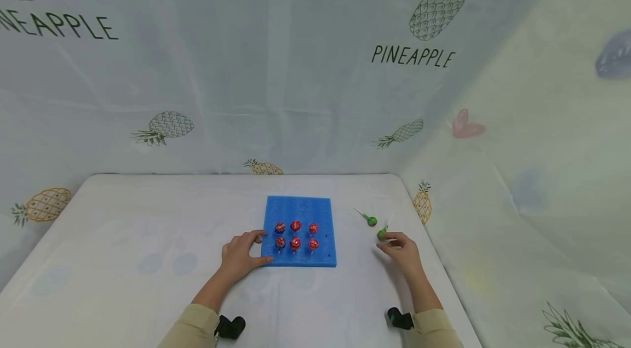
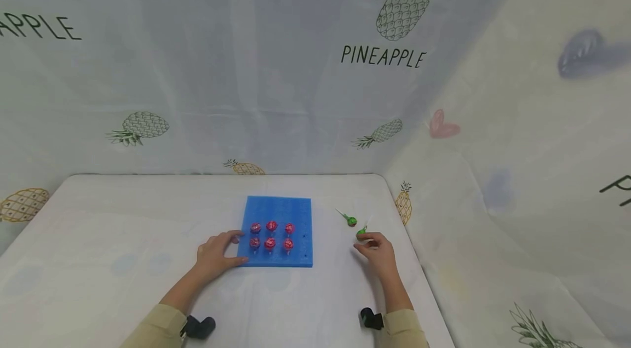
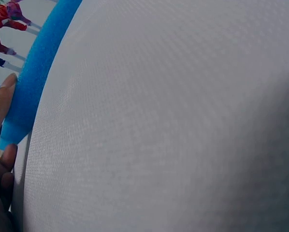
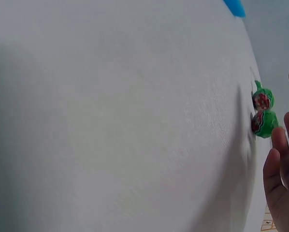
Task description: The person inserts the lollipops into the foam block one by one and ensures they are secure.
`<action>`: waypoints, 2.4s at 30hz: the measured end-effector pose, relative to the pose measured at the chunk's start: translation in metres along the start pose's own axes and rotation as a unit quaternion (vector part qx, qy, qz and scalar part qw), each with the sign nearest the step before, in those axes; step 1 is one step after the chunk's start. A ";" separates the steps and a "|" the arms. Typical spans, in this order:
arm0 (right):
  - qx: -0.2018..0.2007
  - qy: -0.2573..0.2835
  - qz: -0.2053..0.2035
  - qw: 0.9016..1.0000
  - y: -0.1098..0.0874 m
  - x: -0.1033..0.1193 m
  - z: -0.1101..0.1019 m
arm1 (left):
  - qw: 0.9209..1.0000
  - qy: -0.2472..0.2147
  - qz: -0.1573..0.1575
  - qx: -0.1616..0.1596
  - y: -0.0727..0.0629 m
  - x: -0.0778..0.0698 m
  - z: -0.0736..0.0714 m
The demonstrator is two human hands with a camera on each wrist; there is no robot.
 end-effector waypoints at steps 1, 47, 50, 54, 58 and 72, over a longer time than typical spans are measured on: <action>-0.003 -0.004 0.001 1.000 0.002 0.000 -0.001 | 1.000 -0.001 0.000 0.000 0.000 0.000 0.000; -0.004 -0.069 0.013 0.998 0.032 -0.008 0.009 | 1.000 0.005 0.005 -0.006 -0.001 -0.001 0.000; 0.001 -0.052 0.005 0.999 0.030 -0.002 0.011 | 1.000 0.002 0.007 -0.007 -0.001 -0.002 -0.001; 0.011 -0.034 -0.010 0.999 0.026 0.007 0.014 | 1.000 0.001 0.006 -0.006 -0.001 -0.002 -0.001; 0.022 -0.015 -0.023 0.999 0.022 0.013 0.019 | 1.000 0.000 0.004 -0.005 -0.002 -0.002 0.000; 0.050 0.031 -0.045 0.997 0.003 0.037 0.043 | 1.000 0.001 0.005 -0.009 -0.001 0.000 0.001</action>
Point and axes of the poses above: each hand's wrist, its own y-axis towards the middle knuckle, its own z-axis out of the palm, x = y × z, the point moved 4 cm from there along y, towards the middle knuckle, and after that the axes turned 3 degrees about z, right-handed, at the moved point
